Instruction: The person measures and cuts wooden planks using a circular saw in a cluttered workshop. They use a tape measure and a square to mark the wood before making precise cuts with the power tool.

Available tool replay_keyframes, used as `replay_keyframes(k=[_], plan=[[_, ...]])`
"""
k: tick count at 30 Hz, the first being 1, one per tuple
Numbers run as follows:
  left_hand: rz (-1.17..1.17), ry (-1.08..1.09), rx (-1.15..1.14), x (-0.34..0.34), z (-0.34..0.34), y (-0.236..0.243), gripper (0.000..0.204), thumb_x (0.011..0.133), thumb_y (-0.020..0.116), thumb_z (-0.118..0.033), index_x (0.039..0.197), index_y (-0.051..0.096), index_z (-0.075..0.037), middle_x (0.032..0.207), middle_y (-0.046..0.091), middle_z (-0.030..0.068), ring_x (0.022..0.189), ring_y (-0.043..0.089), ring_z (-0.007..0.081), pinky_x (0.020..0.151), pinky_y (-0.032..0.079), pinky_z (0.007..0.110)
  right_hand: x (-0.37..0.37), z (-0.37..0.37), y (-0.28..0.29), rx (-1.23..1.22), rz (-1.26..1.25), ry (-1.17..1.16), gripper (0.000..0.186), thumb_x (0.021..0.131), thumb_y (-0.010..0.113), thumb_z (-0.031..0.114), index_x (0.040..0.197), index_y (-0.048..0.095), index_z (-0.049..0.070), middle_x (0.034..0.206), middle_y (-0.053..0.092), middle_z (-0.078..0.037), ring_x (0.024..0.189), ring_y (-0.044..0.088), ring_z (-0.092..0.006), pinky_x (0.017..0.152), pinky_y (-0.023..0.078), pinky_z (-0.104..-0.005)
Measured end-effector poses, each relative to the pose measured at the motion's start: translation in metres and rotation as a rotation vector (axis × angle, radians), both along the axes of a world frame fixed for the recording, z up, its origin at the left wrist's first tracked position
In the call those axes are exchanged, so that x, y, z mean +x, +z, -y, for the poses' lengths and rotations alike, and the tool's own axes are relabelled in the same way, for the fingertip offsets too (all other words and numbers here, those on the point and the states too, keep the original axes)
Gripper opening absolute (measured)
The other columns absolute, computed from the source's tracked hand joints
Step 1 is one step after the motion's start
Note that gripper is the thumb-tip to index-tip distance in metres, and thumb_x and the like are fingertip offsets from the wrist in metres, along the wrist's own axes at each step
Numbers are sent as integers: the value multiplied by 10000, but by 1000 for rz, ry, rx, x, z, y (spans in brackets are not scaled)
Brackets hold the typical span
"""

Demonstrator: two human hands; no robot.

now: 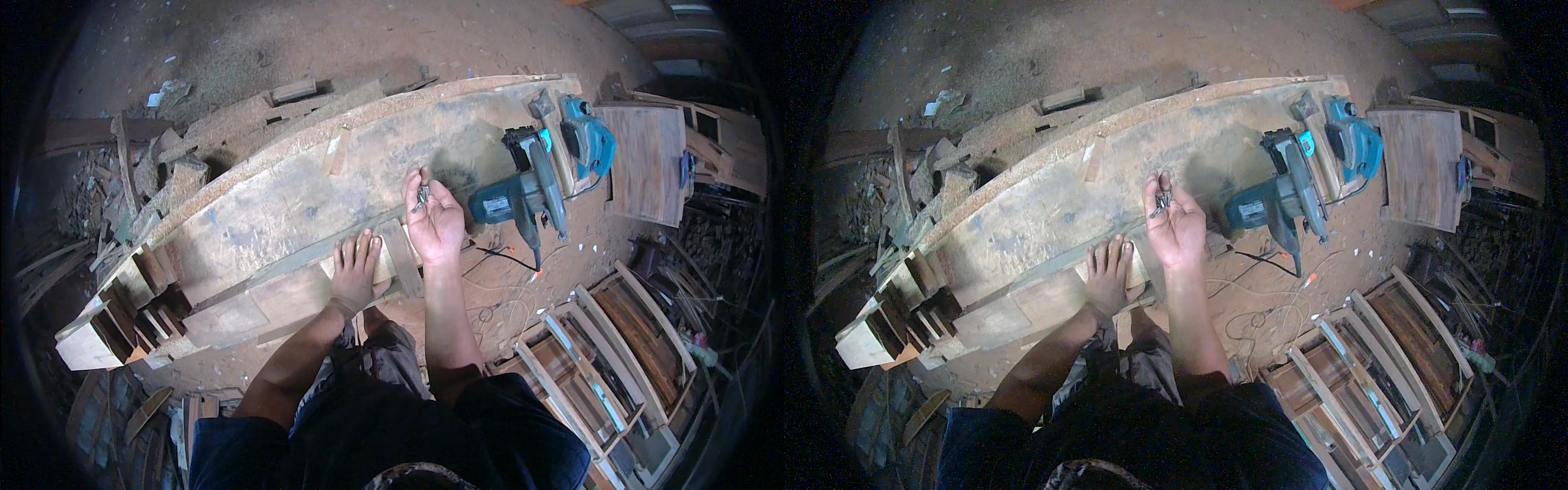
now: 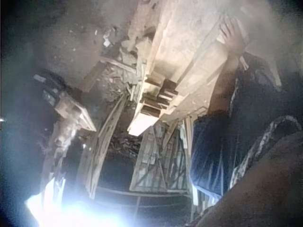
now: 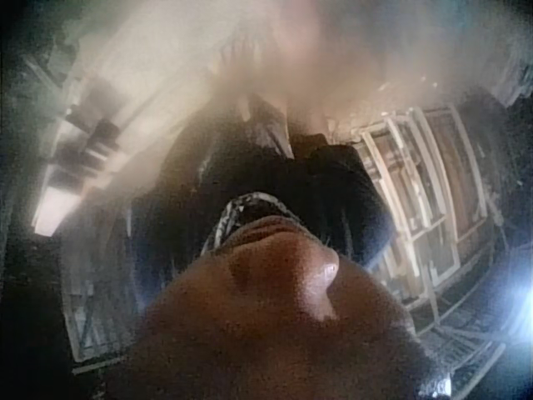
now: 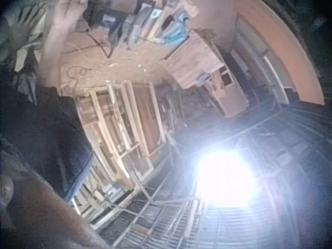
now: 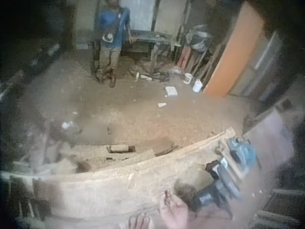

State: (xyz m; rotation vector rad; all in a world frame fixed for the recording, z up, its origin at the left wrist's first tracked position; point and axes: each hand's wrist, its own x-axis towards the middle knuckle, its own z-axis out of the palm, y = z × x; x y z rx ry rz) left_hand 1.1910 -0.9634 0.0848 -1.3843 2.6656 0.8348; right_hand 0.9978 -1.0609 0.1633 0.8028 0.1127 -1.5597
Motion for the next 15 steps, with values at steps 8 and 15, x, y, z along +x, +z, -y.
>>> replay_keyframes(k=[8, 15], plan=[[3, 6, -11, -1, 0, 3, 1008, 762, 737, -562, 1537, 348, -49, 1610, 283, 169, 1459, 283, 404, 1201, 169, 630, 8, -2, 5, 53, 59, -48, 310, 1042, 371, 38, 1196, 524, -183, 1218, 543, -289, 1173, 554, -372, 1031, 548, -445], [9, 12, -48, -2, -4, -4, 1033, 729, 741, -585, 1529, 373, -45, 1623, 276, 183, 1465, 267, 422, 1206, 149, 642, 1, -3, 6, 87, 219, -121, 296, 1052, 355, 46, 1226, 442, -177, 1166, 524, -257, 1097, 570, -352, 967, 590, -440]])
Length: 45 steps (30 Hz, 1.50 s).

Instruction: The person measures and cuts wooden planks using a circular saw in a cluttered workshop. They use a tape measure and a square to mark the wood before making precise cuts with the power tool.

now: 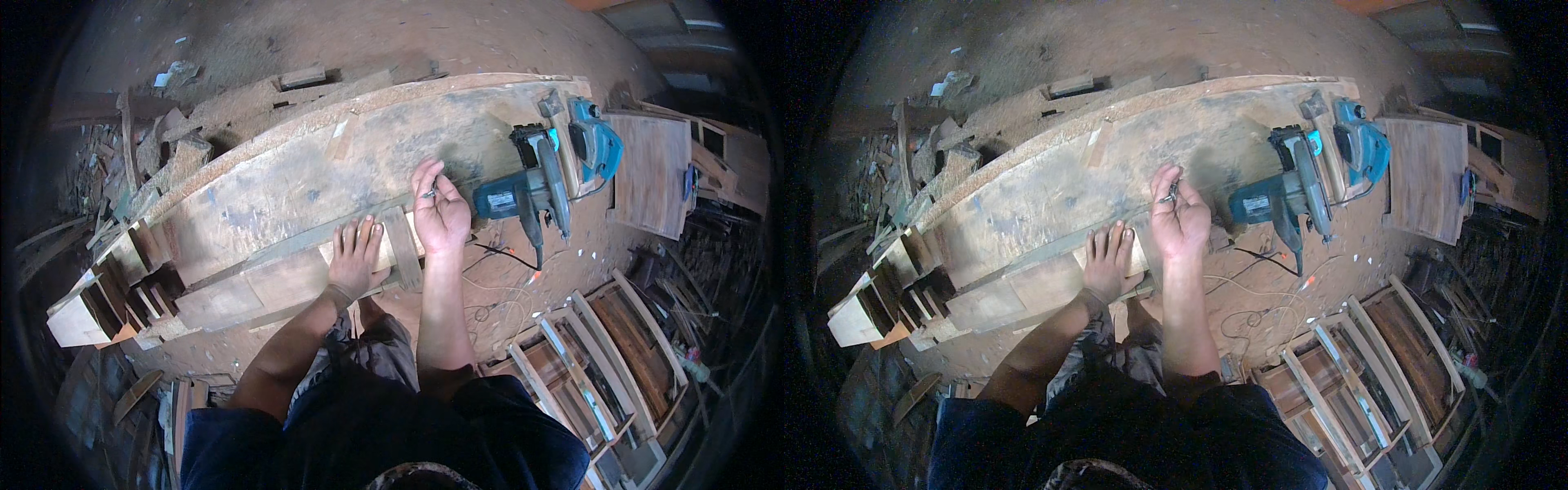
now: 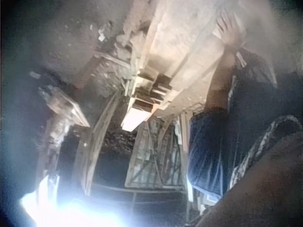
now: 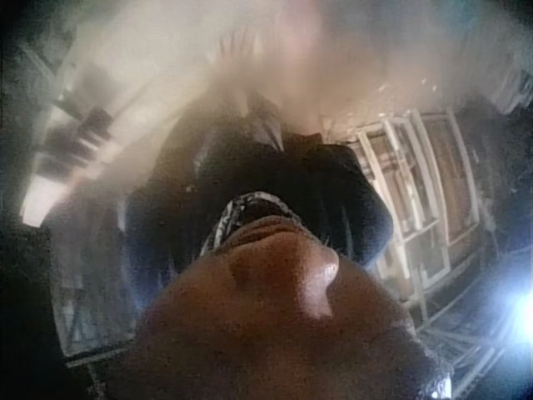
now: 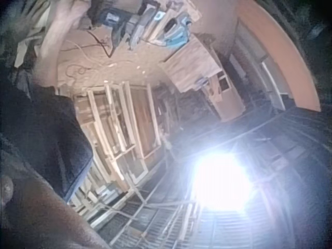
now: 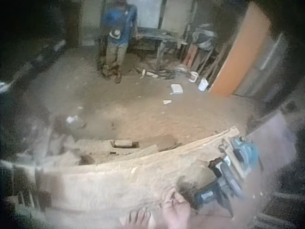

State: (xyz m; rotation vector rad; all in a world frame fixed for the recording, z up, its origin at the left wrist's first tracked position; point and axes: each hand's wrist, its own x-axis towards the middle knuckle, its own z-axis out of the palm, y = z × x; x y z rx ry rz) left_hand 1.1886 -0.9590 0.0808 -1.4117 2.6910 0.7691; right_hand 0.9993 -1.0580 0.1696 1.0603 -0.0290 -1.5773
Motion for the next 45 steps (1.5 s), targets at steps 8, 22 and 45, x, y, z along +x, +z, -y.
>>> replay_keyframes(k=[8, 22, 45], plan=[[0, -5, 17, 1, -1, -2, 1012, 753, 721, -594, 1531, 373, -48, 1629, 259, 184, 1482, 253, 415, 1214, 129, 634, -5, 0, 8, -16, 13, 9, 280, 1039, 355, 21, 1225, 440, -170, 1155, 519, -248, 1083, 579, -335, 975, 589, -430], [4, -3, 86, 1, 3, 4, 1016, 766, 744, -555, 1543, 341, -38, 1636, 240, 185, 1494, 234, 415, 1208, 142, 635, 15, -11, 22, -57, -699, 337, 366, 1033, 524, 37, 1385, 479, -53, 1347, 581, -238, 1244, 596, -345, 1077, 536, -399], [-13, 4, 84, 1, 2, 2, 1041, 745, 754, -557, 1544, 332, -41, 1639, 239, 181, 1492, 238, 417, 1207, 134, 646, 4, -11, 28, -411, -627, 350, 432, 925, 477, 36, 1334, 536, -90, 1265, 630, -307, 1170, 638, -433, 989, 571, -462]])
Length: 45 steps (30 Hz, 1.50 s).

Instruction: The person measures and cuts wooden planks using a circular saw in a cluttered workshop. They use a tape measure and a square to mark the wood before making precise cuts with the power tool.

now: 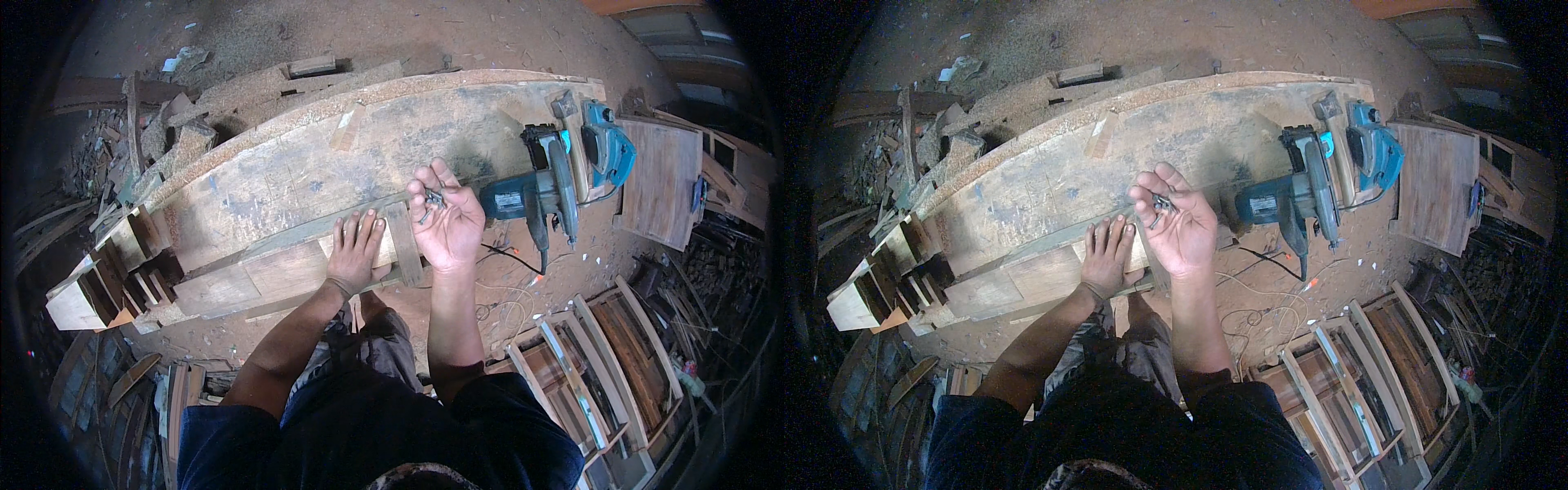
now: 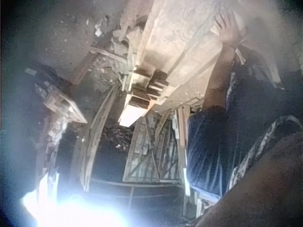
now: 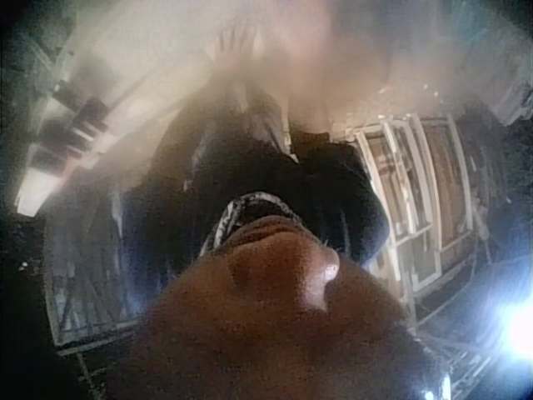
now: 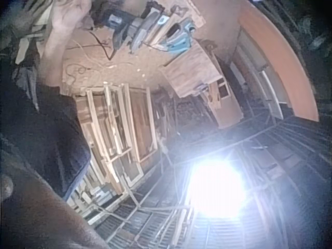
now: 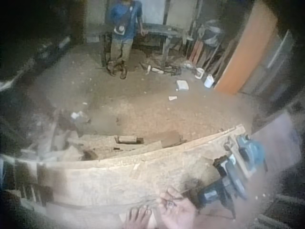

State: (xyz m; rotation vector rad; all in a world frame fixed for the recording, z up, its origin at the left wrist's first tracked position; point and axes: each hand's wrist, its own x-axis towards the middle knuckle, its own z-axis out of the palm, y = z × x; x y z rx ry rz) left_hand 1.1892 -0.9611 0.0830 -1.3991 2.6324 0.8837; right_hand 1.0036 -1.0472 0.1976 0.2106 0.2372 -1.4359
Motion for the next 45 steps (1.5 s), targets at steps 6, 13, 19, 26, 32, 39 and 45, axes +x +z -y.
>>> replay_keyframes(k=[6, 13, 19, 26, 32, 39, 45], plan=[[19, -8, 18, -1, 0, 1, 1033, 752, 745, -561, 1546, 334, -43, 1642, 235, 180, 1497, 228, 417, 1207, 133, 650, -1, -1, 1, -44, 10, 14, 445, 908, 470, 30, 1328, 541, -99, 1247, 638, -326, 1163, 642, -462, 973, 578, -470], [7, -1, 11, -1, 0, 0, 1033, 751, 744, -566, 1547, 336, -47, 1647, 225, 176, 1505, 214, 416, 1208, 132, 650, 0, -1, 4, -83, -10, 24, 450, 903, 472, 33, 1326, 543, -103, 1249, 634, -340, 1158, 642, -476, 972, 570, -486], [3, 4, 15, 1, -1, 2, 1034, 746, 751, -564, 1544, 341, -48, 1642, 241, 177, 1498, 233, 418, 1208, 138, 648, -2, -2, 3, -115, -38, 53, 433, 916, 470, 60, 1312, 570, -85, 1258, 635, -333, 1163, 643, -468, 970, 566, -483], [24, -6, -19, -2, -2, -4, 1053, 740, 741, -587, 1545, 341, -39, 1645, 238, 185, 1479, 255, 432, 1206, 139, 648, 1, -23, -17, 206, -293, 83, 269, 992, 515, 170, 1122, 633, -34, 1077, 696, -212, 977, 684, -335, 875, 567, -401], [47, 5, -34, -8, 3, 4, 1049, 742, 751, -574, 1536, 345, -21, 1618, 279, 201, 1473, 258, 441, 1200, 140, 651, -13, -69, 4, 404, -320, 102, 251, 1009, 582, 236, 1083, 647, 4, 954, 661, -95, 892, 655, -224, 818, 544, -336], [7, 15, -104, -9, -8, -1, 1124, 717, 810, -523, 1558, 272, -7, 1625, 254, 210, 1500, 205, 441, 1223, 74, 637, -101, -119, 29, 678, -958, 33, 275, 996, 607, 237, 1176, 640, 32, 889, 613, -16, 719, 550, -91, 571, 431, -214], [-30, -38, -119, 19, -11, 23, 996, 778, 779, -476, 1553, 327, -43, 1635, 243, 223, 1507, 217, 425, 1242, 108, 578, -314, -149, 80, 697, -1238, -369, 141, 1004, 498, 187, 1011, 582, 73, 715, 577, -14, 548, 500, -123, 465, 370, -264]])
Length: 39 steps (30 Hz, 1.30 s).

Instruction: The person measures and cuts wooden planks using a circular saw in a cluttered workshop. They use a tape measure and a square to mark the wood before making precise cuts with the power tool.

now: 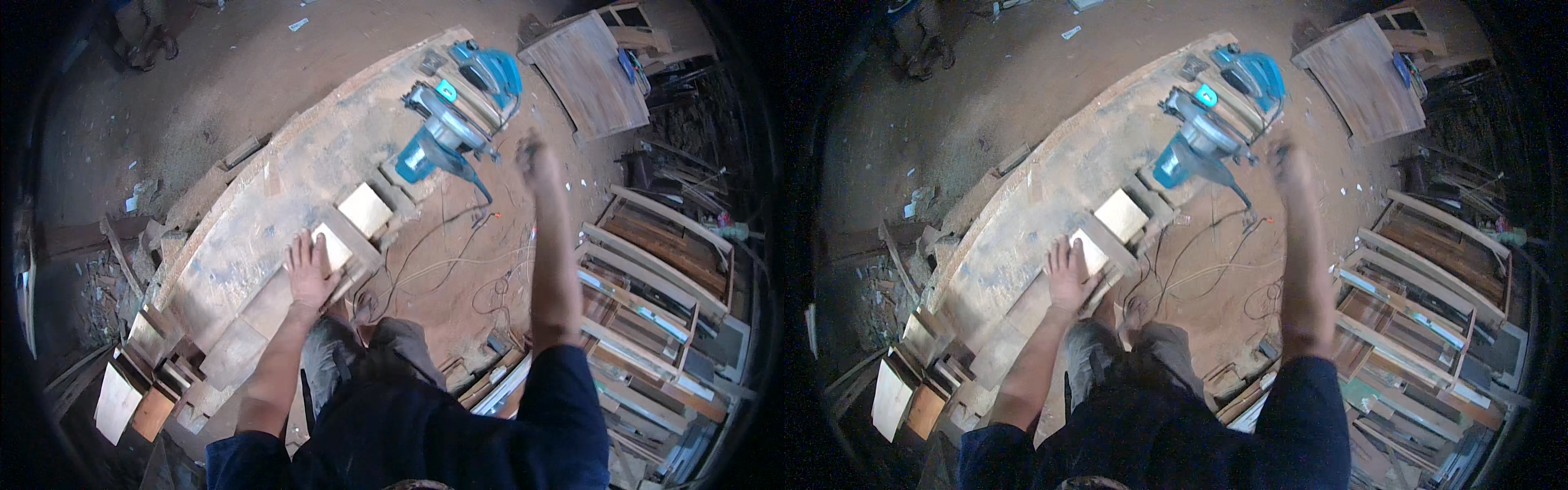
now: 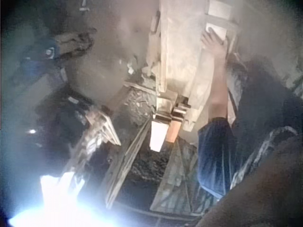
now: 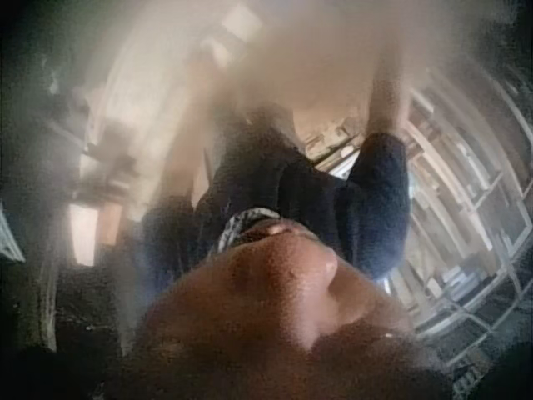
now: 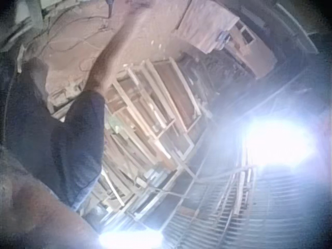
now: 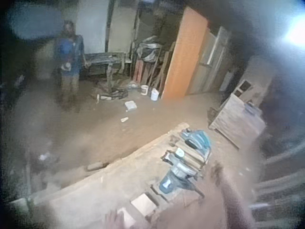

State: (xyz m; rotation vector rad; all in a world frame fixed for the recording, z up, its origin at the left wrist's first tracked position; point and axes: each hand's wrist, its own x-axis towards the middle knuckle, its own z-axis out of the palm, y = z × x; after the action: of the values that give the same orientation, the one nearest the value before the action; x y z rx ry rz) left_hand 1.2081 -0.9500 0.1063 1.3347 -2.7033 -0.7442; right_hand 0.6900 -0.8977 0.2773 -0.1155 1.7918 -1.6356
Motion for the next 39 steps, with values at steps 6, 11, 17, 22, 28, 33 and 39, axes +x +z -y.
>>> replay_keyframes(k=[6, 11, 17, 22, 28, 33, 39], plan=[[-148, 201, -66, 102, -68, 3, 837, 856, 760, -326, 1539, 359, -54, 1616, 217, 298, 1481, 235, 499, 1210, 234, 579, -136, -86, 60, 293, -473, -212, 161, 881, 434, 83, 819, 573, 30, 675, 553, -98, 472, 454, -171, 390, 296, -332], [-104, 369, -102, 195, -170, 15, 748, 867, 755, -267, 1491, 415, -35, 1605, 218, 317, 1448, 281, 516, 1180, 291, 577, -141, -142, 87, 303, -454, -285, 121, 905, 429, 63, 830, 521, 41, 692, 529, -81, 483, 435, -151, 393, 275, -315], [35, 529, 0, 244, -297, 4, 668, 880, 741, -301, 1427, 498, -4, 1597, 246, 310, 1442, 303, 496, 1175, 312, 552, -60, -159, 55, -32, -220, -203, 121, 981, 435, 52, 991, 553, 28, 796, 616, -92, 554, 463, -127, 456, 343, -264], [263, 507, 339, 254, -338, -10, 680, 891, 714, -412, 1417, 531, -22, 1589, 285, 298, 1441, 311, 482, 1187, 306, 530, 34, -214, 3, -557, 252, -10, 268, 1071, 514, 358, 968, 609, 130, 719, 564, 48, 543, 426, -60, 450, 326, -215], [347, 382, 434, 297, -351, -21, 675, 912, 667, -494, 1404, 558, -46, 1548, 380, 282, 1415, 372, 455, 1181, 330, 505, 176, -248, -20, -731, 478, -129, 298, 1039, 559, 466, 932, 589, 190, 664, 464, 113, 517, 386, -35, 435, 283, -201], [308, 341, 411, 316, -344, -21, 658, 913, 664, -493, 1379, 580, -36, 1492, 451, 285, 1387, 415, 443, 1166, 354, 494, 235, -280, -21, -541, 330, -147, 373, 1045, 541, 491, 855, 552, 171, 659, 471, 69, 532, 393, -60, 450, 291, -225], [247, 297, 385, 345, -333, -25, 628, 929, 648, -474, 1369, 588, -30, 1436, 508, 278, 1358, 453, 438, 1151, 369, 497, 311, -329, -33, 6, -678, 77, 414, 1078, 472, 405, 876, 527, 48, 732, 483, 0, 645, 415, -96, 574, 374, -315]])
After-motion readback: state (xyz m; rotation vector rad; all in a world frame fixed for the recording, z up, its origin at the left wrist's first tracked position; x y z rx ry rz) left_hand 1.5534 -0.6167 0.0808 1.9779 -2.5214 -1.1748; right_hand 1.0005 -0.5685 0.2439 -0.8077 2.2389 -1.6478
